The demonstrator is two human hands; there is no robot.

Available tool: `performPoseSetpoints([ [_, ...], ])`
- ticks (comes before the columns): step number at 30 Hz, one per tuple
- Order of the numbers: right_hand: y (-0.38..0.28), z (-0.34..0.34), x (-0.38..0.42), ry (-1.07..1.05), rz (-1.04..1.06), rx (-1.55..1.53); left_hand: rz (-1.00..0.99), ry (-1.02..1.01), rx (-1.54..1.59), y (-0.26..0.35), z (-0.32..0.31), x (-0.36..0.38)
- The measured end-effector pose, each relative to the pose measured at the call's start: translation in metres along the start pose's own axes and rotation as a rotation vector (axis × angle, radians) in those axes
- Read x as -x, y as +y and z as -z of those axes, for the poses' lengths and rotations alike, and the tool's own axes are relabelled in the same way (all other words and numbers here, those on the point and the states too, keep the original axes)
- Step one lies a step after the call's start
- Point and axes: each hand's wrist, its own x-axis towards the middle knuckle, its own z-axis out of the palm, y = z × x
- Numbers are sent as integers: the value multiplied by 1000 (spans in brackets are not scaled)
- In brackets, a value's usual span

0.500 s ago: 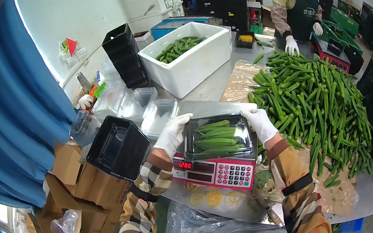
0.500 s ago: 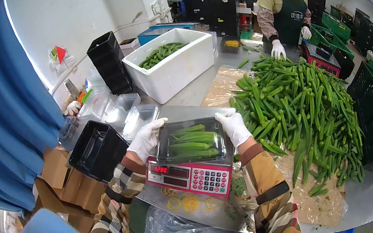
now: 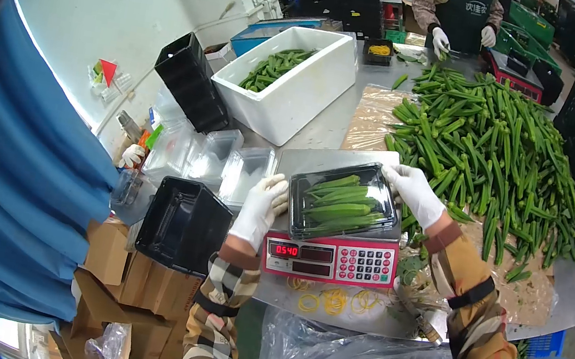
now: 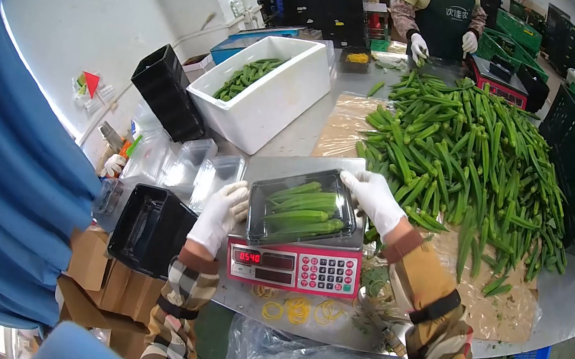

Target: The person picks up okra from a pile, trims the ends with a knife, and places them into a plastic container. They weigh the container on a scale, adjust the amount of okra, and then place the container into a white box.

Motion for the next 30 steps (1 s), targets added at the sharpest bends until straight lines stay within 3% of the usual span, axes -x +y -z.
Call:
performPoseSetpoints([
  [2, 14, 0, 24, 1, 165, -3, -69, 99, -154, -15, 10, 19],
  [6, 9, -10, 84, 38, -6, 3, -52, -15, -24, -39, 4, 80],
  [10, 26, -8, 94, 103, -42, -223, -16, -68, 249, -56, -1, 100],
  [15, 43, 1, 103, -49, -130, -633, 26, -118, 436, -71, -1, 98],
  [21, 56, 1, 112, -207, -4, -932, 10, -325, 639, -93, -1, 104],
  [25, 50, 7, 141, -206, 82, -947, 9, -374, 292, -97, -11, 142],
  [28, 61, 17, 173, -257, 12, -925, 162, -181, 358, -93, -4, 169],
  [29, 58, 17, 188, -272, 2, -897, 142, -301, 395, -94, 4, 174],
  [30, 61, 17, 200, -319, -22, -756, 263, -427, 425, -102, 37, 178],
])
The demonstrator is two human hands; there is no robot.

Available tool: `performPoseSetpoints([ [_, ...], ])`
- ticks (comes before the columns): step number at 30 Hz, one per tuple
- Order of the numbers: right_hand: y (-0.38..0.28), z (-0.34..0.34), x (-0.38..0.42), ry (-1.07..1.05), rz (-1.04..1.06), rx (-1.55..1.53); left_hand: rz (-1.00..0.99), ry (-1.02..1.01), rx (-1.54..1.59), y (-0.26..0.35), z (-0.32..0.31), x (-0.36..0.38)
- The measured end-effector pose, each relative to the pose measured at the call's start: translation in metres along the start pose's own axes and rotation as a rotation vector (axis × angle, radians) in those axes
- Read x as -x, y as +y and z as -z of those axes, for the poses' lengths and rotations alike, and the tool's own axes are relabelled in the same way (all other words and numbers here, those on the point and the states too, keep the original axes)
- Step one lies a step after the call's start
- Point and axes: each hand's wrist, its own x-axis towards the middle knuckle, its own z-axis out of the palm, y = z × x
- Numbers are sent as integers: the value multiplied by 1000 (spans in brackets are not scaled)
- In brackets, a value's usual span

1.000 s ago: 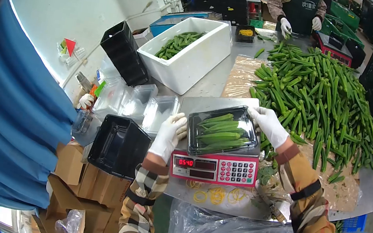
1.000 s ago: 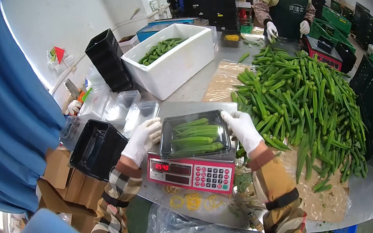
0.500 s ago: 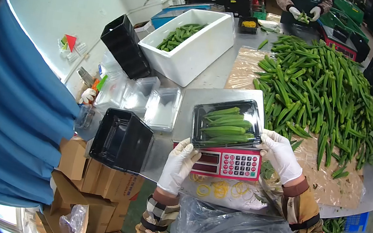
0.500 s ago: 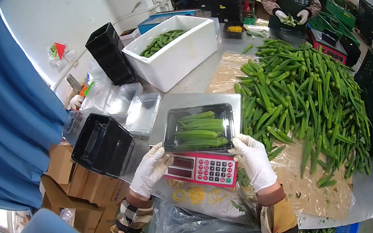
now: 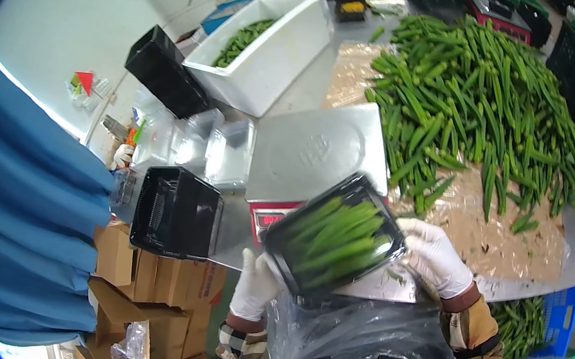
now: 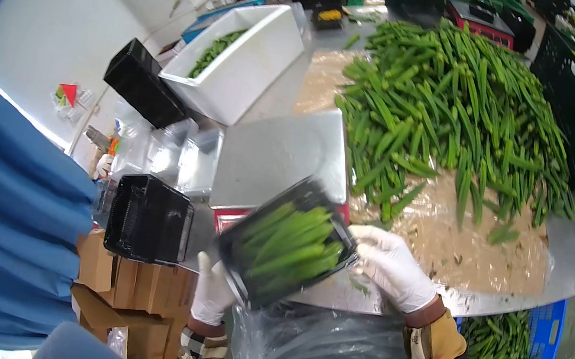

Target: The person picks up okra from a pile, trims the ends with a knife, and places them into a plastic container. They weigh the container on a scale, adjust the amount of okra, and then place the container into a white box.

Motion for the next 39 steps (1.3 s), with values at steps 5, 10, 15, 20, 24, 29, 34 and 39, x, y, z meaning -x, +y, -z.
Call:
performPoseSetpoints([
  [5, 36, 1, 45, -70, -295, 343, 372, -116, -499, 4, -8, 52],
  [10, 80, -12, 61, -100, -384, 392, 586, 159, -634, -21, 3, 89],
  [15, 72, -9, 54, 34, -233, 658, 228, 315, -468, -31, 8, 111],
  [20, 83, 26, 41, 347, 412, 1549, -134, 351, -4, -48, 32, 104],
  [24, 52, 50, 14, 583, 405, 1714, -204, 327, 28, -61, -24, 66],
  [29, 49, 74, 1, 466, 282, 1754, -99, 295, 169, -82, -26, 48],
  [34, 54, 79, 1, 590, 396, 1670, 27, 337, 111, -91, -17, 44],
  [39, 52, 80, -3, 560, 319, 1803, 77, 415, 39, -92, -21, 46],
])
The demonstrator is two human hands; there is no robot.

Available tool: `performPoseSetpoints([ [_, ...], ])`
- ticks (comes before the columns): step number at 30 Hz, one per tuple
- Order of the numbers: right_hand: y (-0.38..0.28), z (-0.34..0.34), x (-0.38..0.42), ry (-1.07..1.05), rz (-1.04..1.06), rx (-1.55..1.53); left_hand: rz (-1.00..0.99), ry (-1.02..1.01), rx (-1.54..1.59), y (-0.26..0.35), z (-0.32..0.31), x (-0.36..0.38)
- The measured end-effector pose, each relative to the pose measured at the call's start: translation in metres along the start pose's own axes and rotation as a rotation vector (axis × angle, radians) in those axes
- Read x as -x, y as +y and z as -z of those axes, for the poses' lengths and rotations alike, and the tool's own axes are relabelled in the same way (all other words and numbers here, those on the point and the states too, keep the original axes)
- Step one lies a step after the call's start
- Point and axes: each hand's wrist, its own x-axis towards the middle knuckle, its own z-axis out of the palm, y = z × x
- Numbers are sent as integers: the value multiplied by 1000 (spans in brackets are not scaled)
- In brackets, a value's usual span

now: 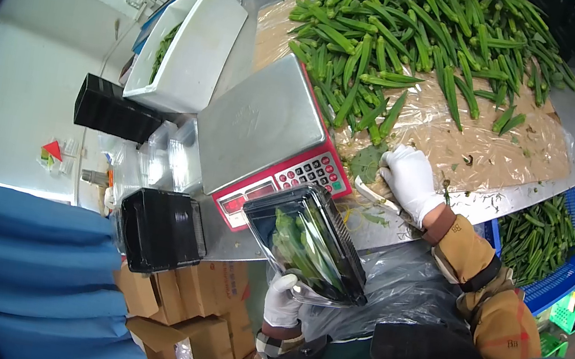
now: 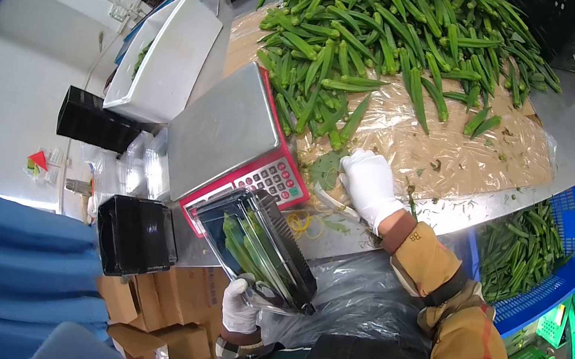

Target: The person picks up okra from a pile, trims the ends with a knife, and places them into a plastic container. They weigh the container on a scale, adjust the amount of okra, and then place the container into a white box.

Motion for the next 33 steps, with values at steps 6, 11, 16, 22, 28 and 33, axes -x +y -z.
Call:
performPoseSetpoints([
  [6, -3, 20, 0, 127, -140, -120, -33, -52, -13, -6, -11, -3],
  [11, -19, 52, 8, 262, -8, -278, 65, -254, -34, 0, -9, -10],
  [16, -67, 49, 36, 40, 159, -529, 76, -396, 60, -7, -34, -23],
  [22, -64, 52, 42, 3, -21, -842, 80, -401, 12, -6, -58, -23],
  [28, -53, 57, 51, -326, -63, -1365, 226, -364, -212, 8, -47, -25],
  [33, -26, 64, 24, -446, -770, -2042, 175, -437, -602, 17, -102, -22],
])
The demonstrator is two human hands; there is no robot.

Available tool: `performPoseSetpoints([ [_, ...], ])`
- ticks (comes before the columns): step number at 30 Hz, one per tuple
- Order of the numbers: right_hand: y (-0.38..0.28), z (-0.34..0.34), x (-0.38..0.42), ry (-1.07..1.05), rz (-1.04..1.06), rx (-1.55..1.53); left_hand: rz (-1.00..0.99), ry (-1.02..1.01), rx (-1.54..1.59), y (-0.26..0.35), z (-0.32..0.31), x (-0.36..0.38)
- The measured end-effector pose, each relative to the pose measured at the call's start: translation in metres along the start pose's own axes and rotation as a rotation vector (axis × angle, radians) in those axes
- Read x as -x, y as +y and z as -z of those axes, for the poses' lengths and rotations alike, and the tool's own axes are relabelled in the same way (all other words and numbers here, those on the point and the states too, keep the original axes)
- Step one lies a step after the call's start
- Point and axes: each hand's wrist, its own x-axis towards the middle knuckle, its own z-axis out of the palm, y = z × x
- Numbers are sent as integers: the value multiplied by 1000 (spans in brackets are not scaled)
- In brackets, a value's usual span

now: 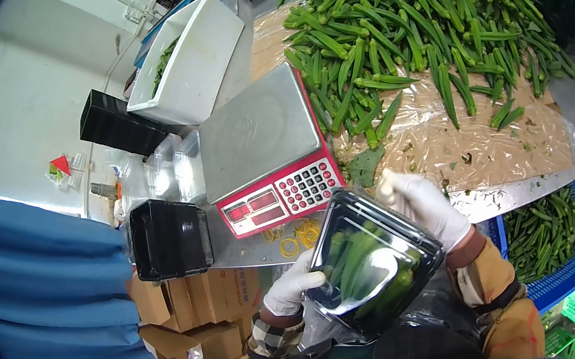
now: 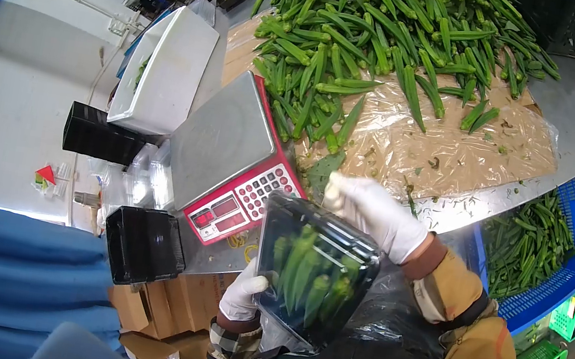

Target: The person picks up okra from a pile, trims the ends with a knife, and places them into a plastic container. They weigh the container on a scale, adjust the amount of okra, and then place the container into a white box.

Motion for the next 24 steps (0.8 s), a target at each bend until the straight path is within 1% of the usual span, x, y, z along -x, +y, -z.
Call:
performPoseSetpoints([
  [1, -10, 1, -2, -108, 41, -27, 57, -57, -6, 5, -2, -3],
  [2, -22, 1, -2, -216, 82, -54, 74, -56, -54, 11, -6, -5],
  [3, -34, -8, 2, -241, 104, 45, 90, -57, -103, 16, -11, -6],
  [6, -63, -25, 8, -306, 134, 639, 163, -84, -191, 31, -24, -8],
  [7, -58, -35, 13, -252, 251, 838, 188, -88, -208, 34, -25, -7],
  [10, -78, -54, 43, -411, 191, 1037, 217, -57, -198, 30, -19, -1],
  [11, -84, -59, 53, -393, 109, 1139, 218, -37, -182, 25, -15, 4],
  [15, -80, -43, 100, -475, 236, 1263, 244, 114, -127, 4, 5, 28],
  [16, -75, -41, 110, -519, 253, 1324, 215, 156, -80, 0, 2, 30],
  [17, -70, -50, 115, -608, 380, 1320, 185, 202, -30, -3, -3, 32],
  [18, -57, -48, 121, -637, 389, 1361, 155, 248, 21, -8, -6, 35],
  [20, -29, -59, 121, -688, 91, 1432, 93, 272, 72, -10, -8, 31],
  [23, -5, -41, 100, -518, 406, 1373, 1, 332, 121, -5, -9, 24],
  [24, -9, -39, 97, -330, 489, 1348, -16, 327, 181, -4, -5, 24],
])
